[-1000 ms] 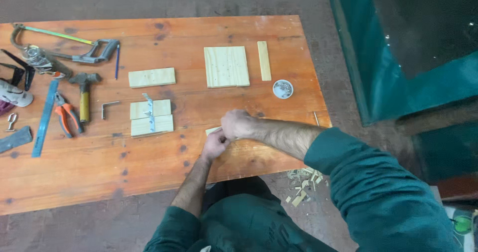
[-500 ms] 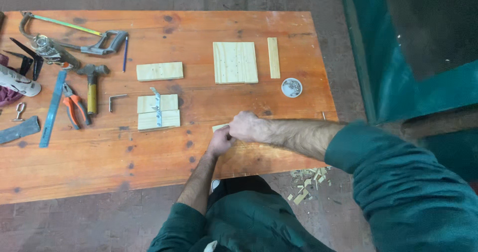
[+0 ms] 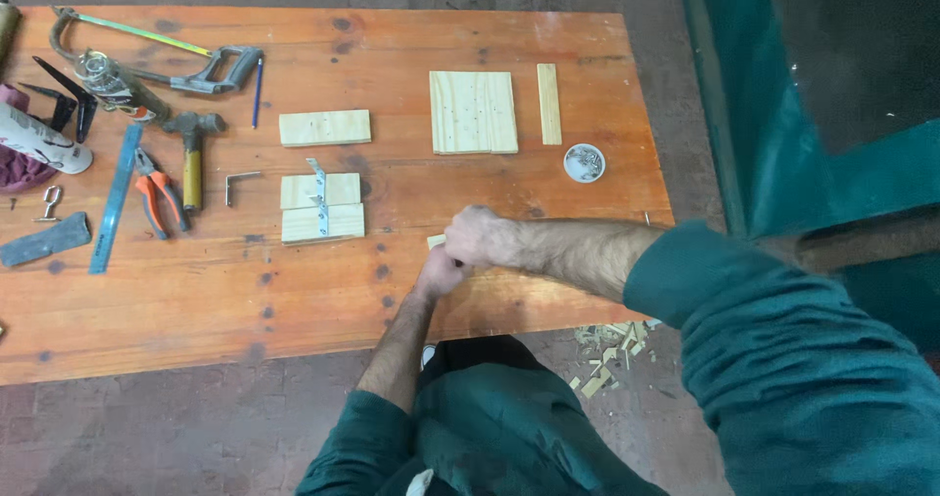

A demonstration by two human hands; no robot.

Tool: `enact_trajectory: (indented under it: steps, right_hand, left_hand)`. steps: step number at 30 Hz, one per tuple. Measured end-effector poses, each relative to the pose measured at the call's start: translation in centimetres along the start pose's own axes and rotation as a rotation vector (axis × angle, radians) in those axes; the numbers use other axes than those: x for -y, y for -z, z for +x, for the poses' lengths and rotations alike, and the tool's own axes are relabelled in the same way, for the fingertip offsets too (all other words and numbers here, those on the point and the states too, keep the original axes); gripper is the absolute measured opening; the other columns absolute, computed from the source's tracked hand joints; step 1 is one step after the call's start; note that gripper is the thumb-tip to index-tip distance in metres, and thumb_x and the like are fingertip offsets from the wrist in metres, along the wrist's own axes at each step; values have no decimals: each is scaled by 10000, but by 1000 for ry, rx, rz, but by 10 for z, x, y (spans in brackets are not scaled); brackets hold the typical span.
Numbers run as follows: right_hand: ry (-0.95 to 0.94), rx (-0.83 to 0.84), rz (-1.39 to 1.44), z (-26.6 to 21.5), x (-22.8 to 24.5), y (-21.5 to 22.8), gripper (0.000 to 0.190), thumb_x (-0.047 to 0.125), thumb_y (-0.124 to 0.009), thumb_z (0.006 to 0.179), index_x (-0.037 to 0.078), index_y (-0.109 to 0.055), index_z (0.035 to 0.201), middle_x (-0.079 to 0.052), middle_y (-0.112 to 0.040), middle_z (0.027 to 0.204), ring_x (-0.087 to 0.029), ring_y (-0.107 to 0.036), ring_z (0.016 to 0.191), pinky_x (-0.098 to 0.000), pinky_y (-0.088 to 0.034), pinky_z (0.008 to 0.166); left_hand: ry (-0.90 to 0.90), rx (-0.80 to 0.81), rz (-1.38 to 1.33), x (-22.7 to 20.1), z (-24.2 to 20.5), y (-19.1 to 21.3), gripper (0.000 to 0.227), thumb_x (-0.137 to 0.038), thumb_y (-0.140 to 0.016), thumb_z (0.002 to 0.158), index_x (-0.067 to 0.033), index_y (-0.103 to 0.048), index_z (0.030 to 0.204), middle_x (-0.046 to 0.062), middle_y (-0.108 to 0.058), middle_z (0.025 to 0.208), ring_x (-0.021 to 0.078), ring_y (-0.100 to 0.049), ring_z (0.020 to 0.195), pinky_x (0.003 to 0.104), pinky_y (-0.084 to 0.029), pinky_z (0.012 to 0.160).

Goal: The person assembles small wooden blocks by attaching metal brackets with screws. They position the brackets, insert screws, and tighten them using a screwdriver on a wooden workbench.

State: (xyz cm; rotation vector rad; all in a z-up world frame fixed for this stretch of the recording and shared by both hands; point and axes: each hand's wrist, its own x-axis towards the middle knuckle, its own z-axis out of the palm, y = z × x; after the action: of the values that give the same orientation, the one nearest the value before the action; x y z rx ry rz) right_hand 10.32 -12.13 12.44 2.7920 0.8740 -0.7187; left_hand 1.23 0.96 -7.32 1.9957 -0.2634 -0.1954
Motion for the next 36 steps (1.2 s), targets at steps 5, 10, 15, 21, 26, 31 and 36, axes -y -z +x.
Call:
enact_trajectory:
  steps: [5, 10, 15, 21, 26, 31, 36]
  right_hand:
    - [-130, -7, 120, -1, 26, -19, 170, 281, -816, 906, 170, -931, 965, -98, -872, 894, -391, -881, 973, -629, -699, 706]
    - [-222, -20, 193, 7, 26, -17, 209, 309, -837, 880, 158, -938, 983, -120, -868, 895, -415, -880, 988, -641, -697, 717]
    - [-232, 106, 43, -32, -19, 12, 248, 404, -818, 891, 184, -929, 866, -83, -868, 820, -368, -889, 969, -649, -686, 745]
    - [-190, 174, 158, -163, -43, 97, 414, 481, -702, 1011, 133, -924, 1043, -168, -910, 1133, -439, -811, 1270, -651, -633, 1013]
    - [-104, -168, 720, -205, -108, -26, 361, 178, -800, 1036, 33, -783, 1367, -308, -855, 1244, -525, -777, 1252, -642, -586, 1053]
    - [-251, -354, 888, -189, -143, -164, 399, 107, -831, 1043, 128, -775, 1438, -180, -864, 1330, -392, -769, 1351, -568, -579, 1177]
    - [-451, -459, 850, -160, -176, -232, 384, 121, -861, 1020, 238, -777, 1376, -58, -875, 1288, -315, -788, 1317, -506, -598, 1163]
  left_hand:
    - [-175, 28, 53, 12, 5, 3, 255, -170, -817, 879, -58, -872, 1102, 226, -850, 1060, 483, -802, 1094, 604, -640, 964]
    - [-62, -62, 170, -23, 0, 3, 256, -185, -775, 957, -120, -914, 1162, 51, -878, 1132, 276, -801, 1237, 374, -552, 1162]
    - [-145, -98, 40, -31, 0, 0, 260, -236, -928, 907, -241, -872, 1161, 1, -858, 1185, 310, -814, 1204, 479, -669, 1042]
    - [-73, -130, 192, -32, 5, -11, 167, -287, -840, 1014, -365, -824, 1160, -99, -819, 1143, 228, -820, 1166, 451, -682, 1010]
    - [20, 11, 294, -66, -5, 2, 221, -213, -643, 1134, -328, -743, 1294, -18, -780, 1318, 312, -804, 1261, 511, -656, 1095]
    - [-13, -7, 302, -64, -9, 1, 170, -238, -635, 1153, -307, -715, 1286, -17, -738, 1299, 324, -813, 1217, 517, -672, 1037]
    - [-61, -252, 74, -45, -19, -1, 195, -137, -733, 1066, -242, -759, 1228, 51, -766, 1147, 354, -833, 1123, 514, -687, 968]
